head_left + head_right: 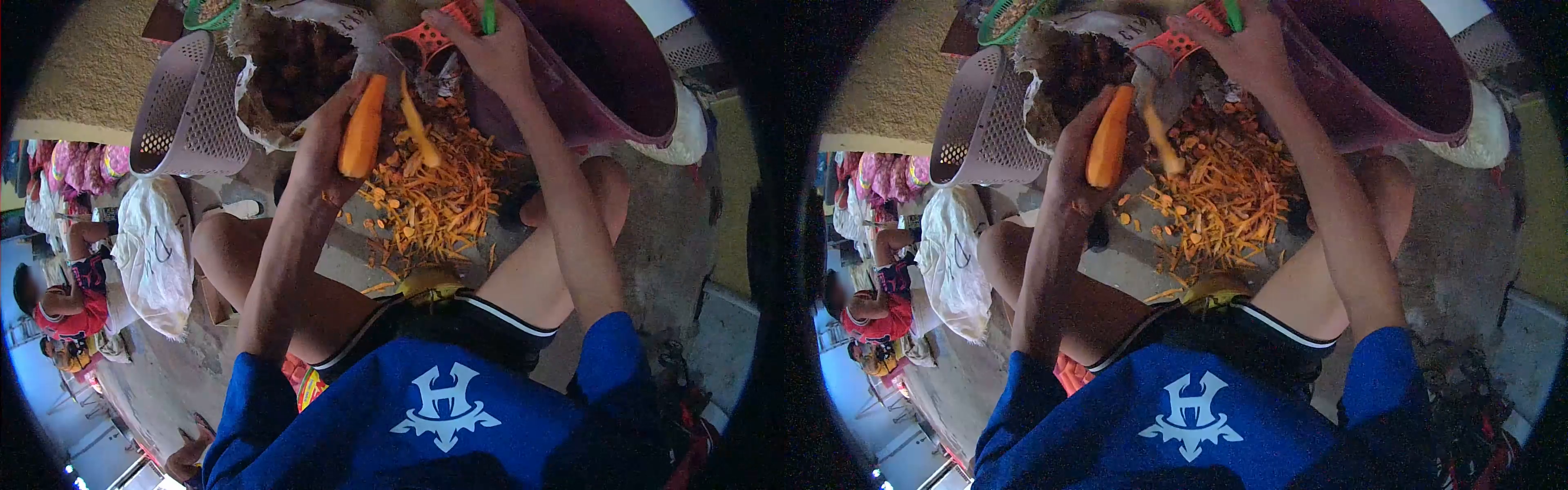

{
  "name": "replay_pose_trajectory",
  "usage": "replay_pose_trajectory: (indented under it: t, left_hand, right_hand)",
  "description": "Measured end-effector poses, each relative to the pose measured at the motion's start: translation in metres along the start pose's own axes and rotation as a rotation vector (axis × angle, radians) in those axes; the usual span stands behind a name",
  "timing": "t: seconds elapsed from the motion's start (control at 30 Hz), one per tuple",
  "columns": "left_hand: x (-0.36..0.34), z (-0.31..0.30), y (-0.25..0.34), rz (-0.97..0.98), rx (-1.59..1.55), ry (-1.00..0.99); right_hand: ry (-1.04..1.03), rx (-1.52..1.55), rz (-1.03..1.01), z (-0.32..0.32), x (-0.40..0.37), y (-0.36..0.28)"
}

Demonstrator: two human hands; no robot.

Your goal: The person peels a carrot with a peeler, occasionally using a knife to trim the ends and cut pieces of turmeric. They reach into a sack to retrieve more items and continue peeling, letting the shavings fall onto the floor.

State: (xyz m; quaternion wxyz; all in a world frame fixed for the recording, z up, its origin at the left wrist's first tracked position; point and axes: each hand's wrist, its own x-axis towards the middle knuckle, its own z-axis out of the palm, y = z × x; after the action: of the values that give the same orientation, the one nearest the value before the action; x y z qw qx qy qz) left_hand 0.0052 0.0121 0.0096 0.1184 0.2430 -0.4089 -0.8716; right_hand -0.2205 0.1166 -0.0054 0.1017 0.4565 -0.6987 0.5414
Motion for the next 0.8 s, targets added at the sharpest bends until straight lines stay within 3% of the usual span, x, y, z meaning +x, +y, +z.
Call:
replay_pose_trajectory:
  t: [0.07,0.13,0.17,0.27,0.33,0.37,0.47,0.53,0.6,0.67,0.7,0.73,0.77,0.8]
  left_hand:
    - [-0.003,0.001,0.007,0.021,-0.213,-0.250]
    - [0.002,-0.006,0.001,-0.006,-0.237,-0.229]
    - [0.001,-0.003,0.002,-0.041,-0.260,-0.207]
    - [-0.002,0.010,0.000,-0.036,-0.247,-0.047]
    - [0.002,-0.002,0.000,-0.055,-0.137,-0.059]
    - [0.002,-0.004,0.003,-0.068,-0.023,-0.063]
    - [0.003,-0.001,0.000,0.000,-0.102,-0.072]
    - [-0.009,0.019,0.003,0.001,-0.131,0.014]
    - [-0.010,0.018,0.003,-0.009,-0.158,0.111]
    - [-0.001,0.004,-0.001,-0.009,-0.019,0.003]
    - [-0.002,0.006,0.001,0.013,0.053,0.005]
    - [-0.002,0.005,-0.001,0.010,0.053,0.002]
    - [0.001,0.002,-0.005,-0.052,0.093,0.018]
    - [0.004,-0.004,-0.012,-0.115,0.132,0.038]
  right_hand:
    - [0.069,0.029,-0.062,0.005,-0.006,-0.010]
    - [-0.263,0.163,-0.294,0.001,-0.030,-0.063]
    - [-0.262,0.164,-0.296,0.001,-0.025,-0.065]
    - [-0.297,0.154,-0.244,-0.006,-0.020,-0.062]
    - [-0.094,0.080,0.102,-0.016,0.001,-0.041]
    - [-0.092,0.077,0.099,-0.015,0.000,-0.036]
    - [-0.072,0.083,0.041,-0.008,-0.007,-0.039]
    - [-0.381,0.173,-0.293,-0.010,-0.025,-0.080]
    - [-0.325,0.263,-0.397,0.006,-0.027,-0.057]
    - [-0.153,0.004,-0.029,0.003,-0.016,-0.021]
    - [-0.151,-0.001,-0.027,-0.002,-0.007,-0.010]
    - [-0.023,0.016,-0.033,-0.008,0.003,-0.002]
    - [0.108,0.036,-0.049,-0.014,0.014,0.000]
    - [0.109,0.036,-0.054,-0.021,0.018,-0.010]
